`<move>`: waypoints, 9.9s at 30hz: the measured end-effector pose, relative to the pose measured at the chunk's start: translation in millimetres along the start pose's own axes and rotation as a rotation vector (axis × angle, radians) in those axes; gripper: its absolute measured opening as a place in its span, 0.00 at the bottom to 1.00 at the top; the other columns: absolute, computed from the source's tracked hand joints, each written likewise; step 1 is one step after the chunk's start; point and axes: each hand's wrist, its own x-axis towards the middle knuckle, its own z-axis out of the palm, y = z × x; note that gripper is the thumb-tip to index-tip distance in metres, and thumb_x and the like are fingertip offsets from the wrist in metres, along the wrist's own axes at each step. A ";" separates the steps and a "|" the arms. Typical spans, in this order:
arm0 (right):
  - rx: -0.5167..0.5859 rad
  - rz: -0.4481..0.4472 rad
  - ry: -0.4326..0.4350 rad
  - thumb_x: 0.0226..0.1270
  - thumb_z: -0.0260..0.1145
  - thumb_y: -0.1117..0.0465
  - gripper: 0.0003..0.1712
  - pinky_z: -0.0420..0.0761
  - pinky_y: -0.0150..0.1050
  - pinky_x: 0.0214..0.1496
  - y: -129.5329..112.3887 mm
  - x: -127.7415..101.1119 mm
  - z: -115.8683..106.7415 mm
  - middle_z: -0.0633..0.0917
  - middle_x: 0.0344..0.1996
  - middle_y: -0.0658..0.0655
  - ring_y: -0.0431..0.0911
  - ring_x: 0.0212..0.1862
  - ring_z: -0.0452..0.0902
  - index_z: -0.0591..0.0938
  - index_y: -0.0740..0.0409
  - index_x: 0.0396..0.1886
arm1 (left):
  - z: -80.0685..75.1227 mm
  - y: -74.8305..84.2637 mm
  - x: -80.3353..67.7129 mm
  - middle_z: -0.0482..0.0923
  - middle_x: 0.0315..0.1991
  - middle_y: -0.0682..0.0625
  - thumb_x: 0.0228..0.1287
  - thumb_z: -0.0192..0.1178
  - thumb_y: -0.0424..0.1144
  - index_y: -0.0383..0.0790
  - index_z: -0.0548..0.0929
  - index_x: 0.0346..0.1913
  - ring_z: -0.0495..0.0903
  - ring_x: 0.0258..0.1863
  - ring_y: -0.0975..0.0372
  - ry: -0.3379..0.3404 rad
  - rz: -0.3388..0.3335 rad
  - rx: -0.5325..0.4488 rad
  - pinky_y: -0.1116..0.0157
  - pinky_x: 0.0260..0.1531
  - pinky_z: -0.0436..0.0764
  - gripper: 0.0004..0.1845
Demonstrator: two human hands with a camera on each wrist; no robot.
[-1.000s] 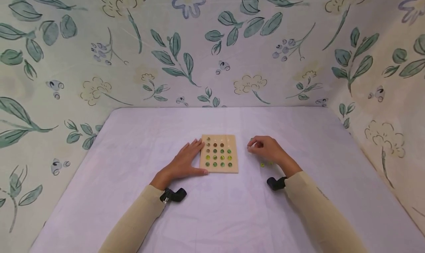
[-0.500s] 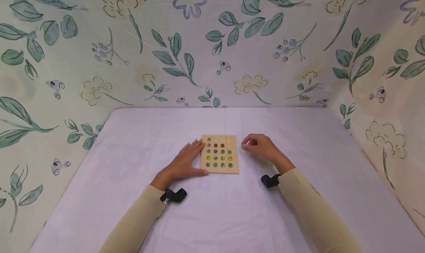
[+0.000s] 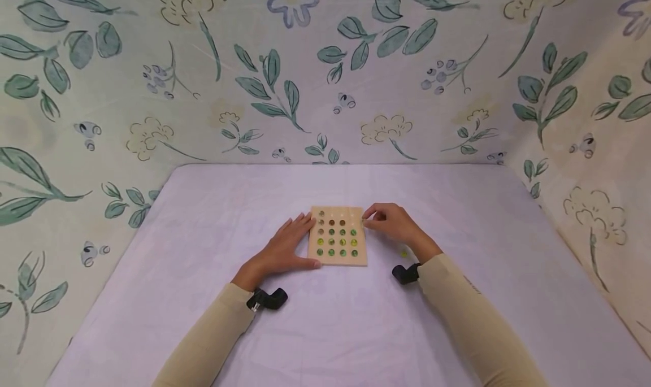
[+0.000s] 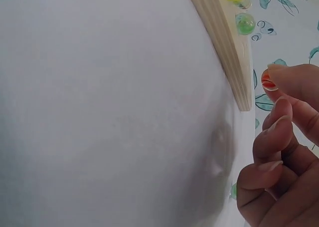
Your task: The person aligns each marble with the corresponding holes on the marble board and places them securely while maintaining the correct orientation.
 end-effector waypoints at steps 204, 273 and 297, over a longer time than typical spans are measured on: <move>-0.077 -0.029 0.019 0.60 0.71 0.55 0.07 0.69 0.31 0.26 54.1 -79.4 -26.6 0.75 0.23 0.49 0.42 0.29 0.69 0.86 0.52 0.34 | 0.4 1.1 -1.2 0.42 0.78 0.54 0.46 0.62 0.74 0.47 0.49 0.77 0.38 0.76 0.62 0.014 -0.004 0.015 0.61 0.74 0.37 0.61; 0.024 -0.022 0.076 0.63 0.69 0.56 0.11 0.70 0.37 0.32 -19.2 8.6 0.3 0.75 0.28 0.54 0.48 0.35 0.69 0.86 0.57 0.40 | -1.8 2.1 -1.8 0.42 0.78 0.53 0.47 0.62 0.73 0.46 0.50 0.77 0.37 0.76 0.61 0.006 0.005 0.002 0.60 0.74 0.36 0.60; 0.080 -0.090 0.025 0.63 0.68 0.53 0.09 0.73 0.37 0.33 -34.4 33.2 18.9 0.78 0.27 0.55 0.49 0.33 0.72 0.86 0.52 0.39 | 0.4 1.1 -0.9 0.40 0.78 0.55 0.47 0.60 0.75 0.48 0.48 0.78 0.36 0.76 0.64 -0.009 -0.014 0.009 0.63 0.74 0.34 0.60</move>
